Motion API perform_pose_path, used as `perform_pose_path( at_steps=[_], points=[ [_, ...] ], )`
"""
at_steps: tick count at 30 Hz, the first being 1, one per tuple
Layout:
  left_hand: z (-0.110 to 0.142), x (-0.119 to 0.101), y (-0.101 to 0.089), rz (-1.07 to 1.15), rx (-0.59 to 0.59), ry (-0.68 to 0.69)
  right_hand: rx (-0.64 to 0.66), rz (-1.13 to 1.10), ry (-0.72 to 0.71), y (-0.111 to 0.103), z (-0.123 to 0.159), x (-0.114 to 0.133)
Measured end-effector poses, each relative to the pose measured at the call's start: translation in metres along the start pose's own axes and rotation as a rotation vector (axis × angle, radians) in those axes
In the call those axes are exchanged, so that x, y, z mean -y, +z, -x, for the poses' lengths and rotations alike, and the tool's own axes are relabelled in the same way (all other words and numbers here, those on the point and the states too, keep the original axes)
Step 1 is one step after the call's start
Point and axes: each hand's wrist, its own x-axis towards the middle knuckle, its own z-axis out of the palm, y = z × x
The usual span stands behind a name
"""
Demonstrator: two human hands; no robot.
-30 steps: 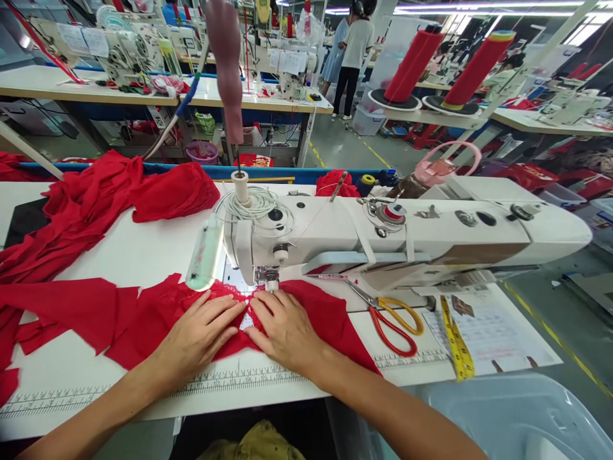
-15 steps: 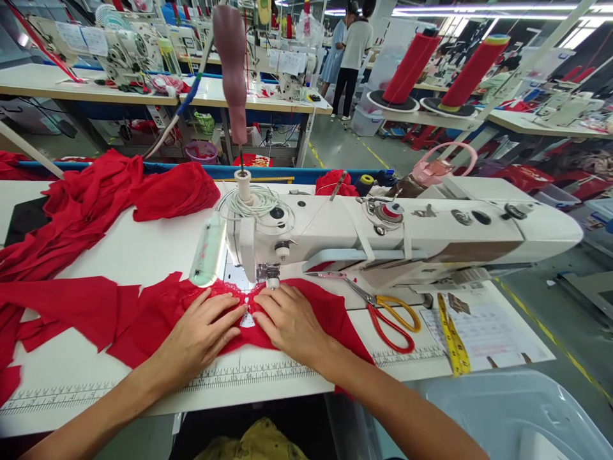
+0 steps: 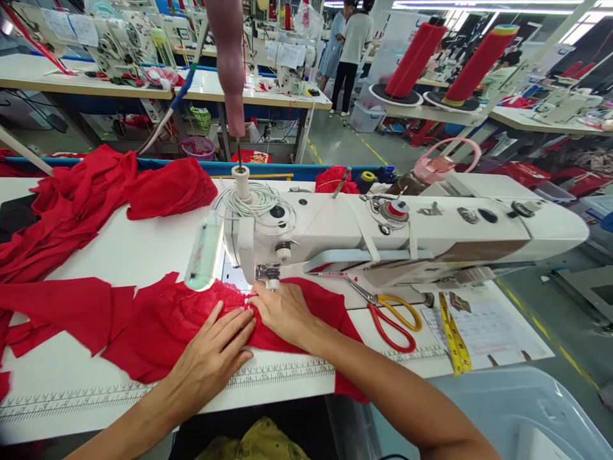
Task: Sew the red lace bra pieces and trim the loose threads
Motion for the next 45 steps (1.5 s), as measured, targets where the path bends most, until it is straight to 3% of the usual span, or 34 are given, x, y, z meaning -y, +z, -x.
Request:
perform_pose_path(
  at_steps=[9, 21, 28, 31, 34, 38, 45],
  points=[
    [0.000, 0.002, -0.003, 0.077, 0.005, 0.020, -0.056, 0.155, 0.005, 0.016, -0.005, 0.000],
    [0.001, 0.002, -0.004, 0.092, -0.010, 0.036, 0.139, -0.056, 0.128, -0.007, -0.009, 0.008],
    [0.003, -0.001, -0.008, 0.110, 0.023, 0.016, 0.012, -0.050, 0.103, 0.004, -0.005, 0.003],
    [0.002, 0.000, -0.015, 0.148, 0.051, 0.002, -0.141, -0.050, 0.031, 0.008, 0.009, -0.002],
    [-0.003, 0.007, -0.019, 0.264, 0.036, -0.069, -0.310, -0.120, -0.137, 0.010, 0.021, -0.001],
    [-0.008, 0.022, -0.011, 0.315, -0.026, -0.190, -0.293, -0.164, -0.335, 0.014, 0.026, 0.001],
    [0.005, 0.034, 0.000, 0.198, 0.129, -0.256, -0.230, -0.124, -0.206, 0.019, 0.030, -0.004]
  ],
)
